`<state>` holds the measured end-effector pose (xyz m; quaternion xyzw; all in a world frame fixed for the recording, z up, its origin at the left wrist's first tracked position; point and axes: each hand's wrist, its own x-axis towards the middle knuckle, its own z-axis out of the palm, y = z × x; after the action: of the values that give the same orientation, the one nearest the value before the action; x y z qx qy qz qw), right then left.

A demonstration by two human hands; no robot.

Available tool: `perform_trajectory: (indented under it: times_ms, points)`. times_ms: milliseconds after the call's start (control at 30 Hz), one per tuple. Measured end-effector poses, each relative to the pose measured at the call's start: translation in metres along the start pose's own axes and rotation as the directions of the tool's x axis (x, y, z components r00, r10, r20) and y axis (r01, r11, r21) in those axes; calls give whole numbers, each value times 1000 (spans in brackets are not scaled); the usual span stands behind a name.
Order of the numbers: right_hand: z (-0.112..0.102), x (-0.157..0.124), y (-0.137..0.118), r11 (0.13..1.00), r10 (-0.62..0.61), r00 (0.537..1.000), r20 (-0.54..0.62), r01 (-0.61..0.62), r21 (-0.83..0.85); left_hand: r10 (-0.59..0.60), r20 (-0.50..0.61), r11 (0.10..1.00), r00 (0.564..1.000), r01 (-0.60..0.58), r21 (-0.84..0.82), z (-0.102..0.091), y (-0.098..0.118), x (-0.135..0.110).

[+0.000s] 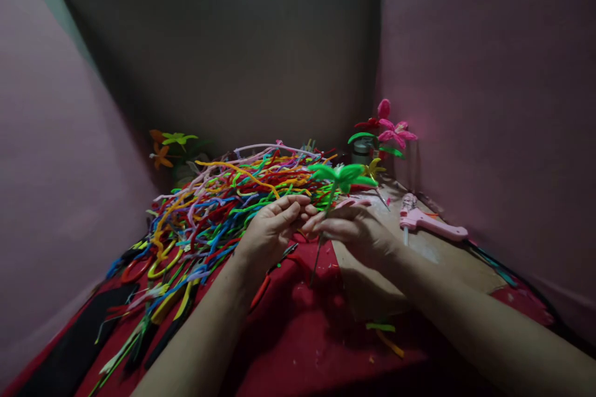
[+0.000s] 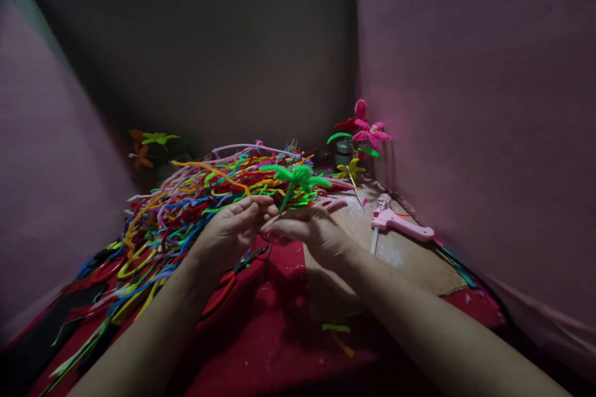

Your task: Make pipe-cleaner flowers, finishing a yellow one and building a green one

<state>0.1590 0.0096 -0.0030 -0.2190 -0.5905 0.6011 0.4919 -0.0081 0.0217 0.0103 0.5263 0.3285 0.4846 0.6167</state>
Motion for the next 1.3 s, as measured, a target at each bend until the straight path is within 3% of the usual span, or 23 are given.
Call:
perform_trajectory:
  times_ms: [67, 100, 167, 367, 500, 600, 700, 867, 1033, 1133, 1300]
  points:
    - [-18, 1, -12, 996, -87, 996, -33, 88, 33, -6, -58, 954, 998, 23, 299, -3, -4, 10]
    - [-27, 1, -18, 993, -113, 991, -78, 115, 32, -17, -72, 877, 997, 49, 478, -3, -7, 16]
    - [-44, 1, -26, 990, -136, 979, -151, 140, 20, -30, -79, 770, 996, 73, 634, 2, -14, 28]
    - [-65, 0, -23, 984, -138, 953, -271, 164, 76, 18, -85, 563, 996, 60, 824, 41, -40, 62]
    - [-66, 1, -18, 981, -91, 952, -293, 137, 139, 13, -106, 503, 994, 85, 860, 60, -52, 76]
    - [-66, 0, -19, 980, -76, 946, -316, 130, 153, -9, -108, 546, 994, 95, 832, 61, -51, 81]
    - [-64, -1, -21, 974, -117, 944, -309, 171, 152, -79, -98, 653, 992, 126, 747, 54, -40, 79]
    - [-57, -4, -21, 972, -138, 965, -224, 175, 155, -149, -46, 845, 988, 152, 513, 35, -13, 64]
    - [-53, -3, -8, 992, -121, 964, -237, 123, -7, -191, -2, 957, 982, 186, 220, 25, -3, 37]
    - [-49, -2, 2, 986, -128, 970, -208, 101, -136, -222, 60, 974, 973, 224, -22, 26, -3, 21]
    - [-39, -5, 8, 958, -147, 975, -164, 99, -269, -206, 130, 977, 970, 212, -32, 28, -3, 4]
